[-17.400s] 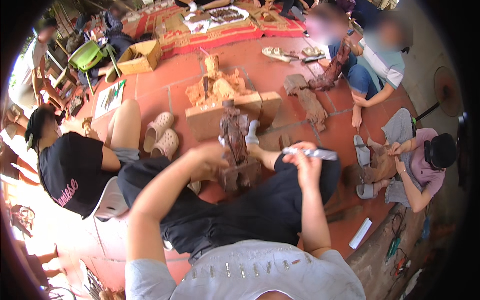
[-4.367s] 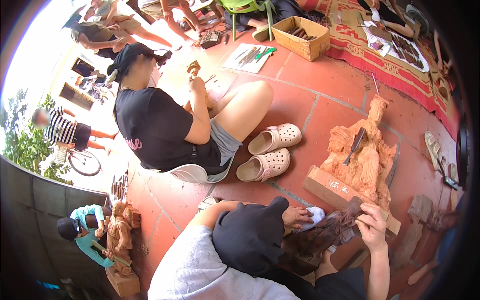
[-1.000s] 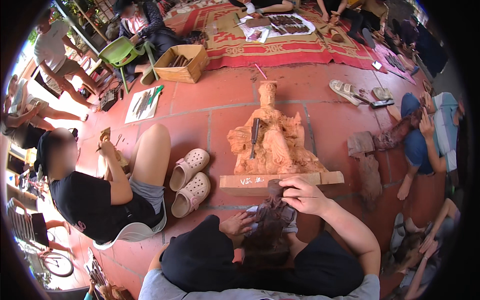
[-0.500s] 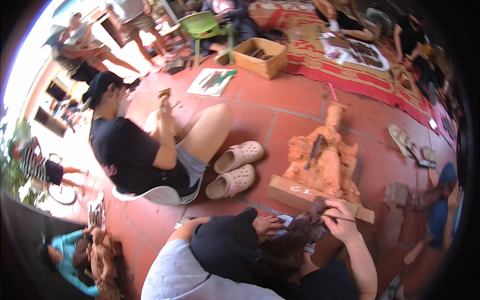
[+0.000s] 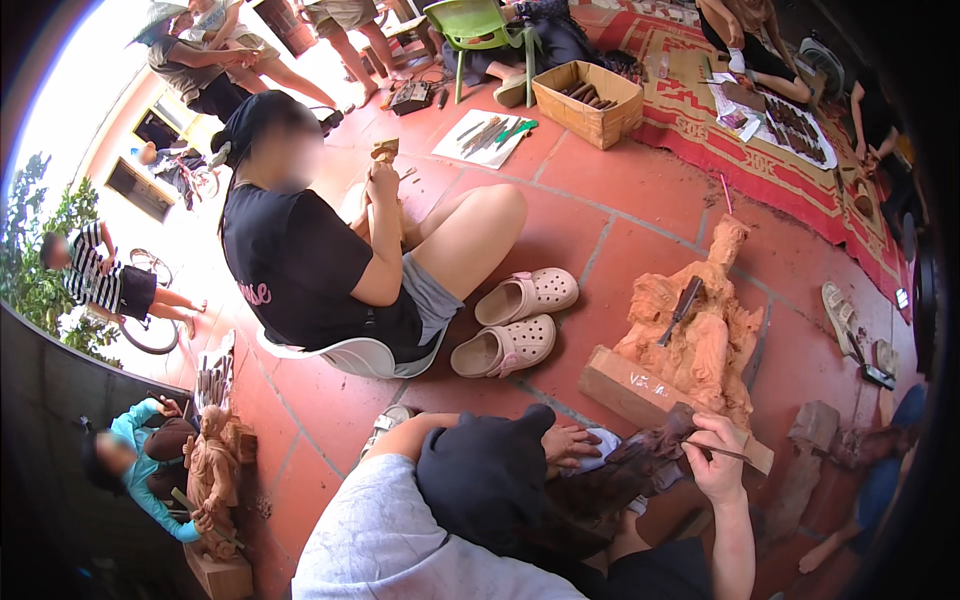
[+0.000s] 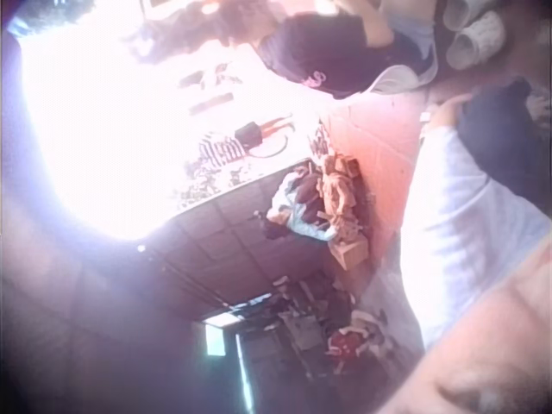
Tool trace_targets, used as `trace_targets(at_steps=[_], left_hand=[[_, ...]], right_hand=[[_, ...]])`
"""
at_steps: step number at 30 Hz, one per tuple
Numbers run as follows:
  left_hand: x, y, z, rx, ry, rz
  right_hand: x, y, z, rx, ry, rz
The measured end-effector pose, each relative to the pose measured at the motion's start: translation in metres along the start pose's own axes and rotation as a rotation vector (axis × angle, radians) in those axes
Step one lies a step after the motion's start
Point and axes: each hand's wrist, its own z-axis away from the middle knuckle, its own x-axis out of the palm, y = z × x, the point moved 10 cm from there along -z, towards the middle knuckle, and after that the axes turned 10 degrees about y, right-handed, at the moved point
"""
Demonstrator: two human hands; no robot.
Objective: The person carves a wooden sculpture using a chisel and a sanding block. They hold the sculpture with their left hand and use the chisel with their right hand to shape the wood, then switch to a sanding block to smooth the surface.
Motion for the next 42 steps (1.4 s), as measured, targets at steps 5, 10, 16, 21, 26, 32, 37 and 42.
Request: trace_targets(at_steps=[5,10,16,21,26,32,37,42], left_hand=[[-0.003,0.002,-0.005,-0.049,-0.068,-0.028],[0.0,-0.001,0.001,-0.006,0.009,0.002],[-0.002,0.0,0.001,-0.033,-0.015,-0.008],[0.004,-0.003,0.0,-0.053,-0.011,-0.019],[0.004,-0.002,0.001,0.015,0.033,-0.031],[0.008,-0.006,0.0,-0.001,0.0,0.027],[0.002,-0.003,0.002,0.022,0.114,-0.018],[0.002,-0.004,0.002,0.004,0.11,-0.052]], right_hand=[[-0.003,0.003,0.0,0.019,0.011,0.011],[-0.002,0.002,-0.001,-0.014,0.023,-0.016],[0.0,-0.022,-0.007,-0.058,-0.03,0.04],[0.004,-0.006,-0.006,-0.002,-0.061,-0.006],[0.002,-0.01,-0.005,-0.004,-0.064,-0.012],[0.003,-0.006,-0.008,0.017,-0.071,0.006],[0.001,-0.011,-0.008,-0.014,-0.023,-0.007],[0.007,-0.018,-0.002,-0.011,-0.042,0.055]])
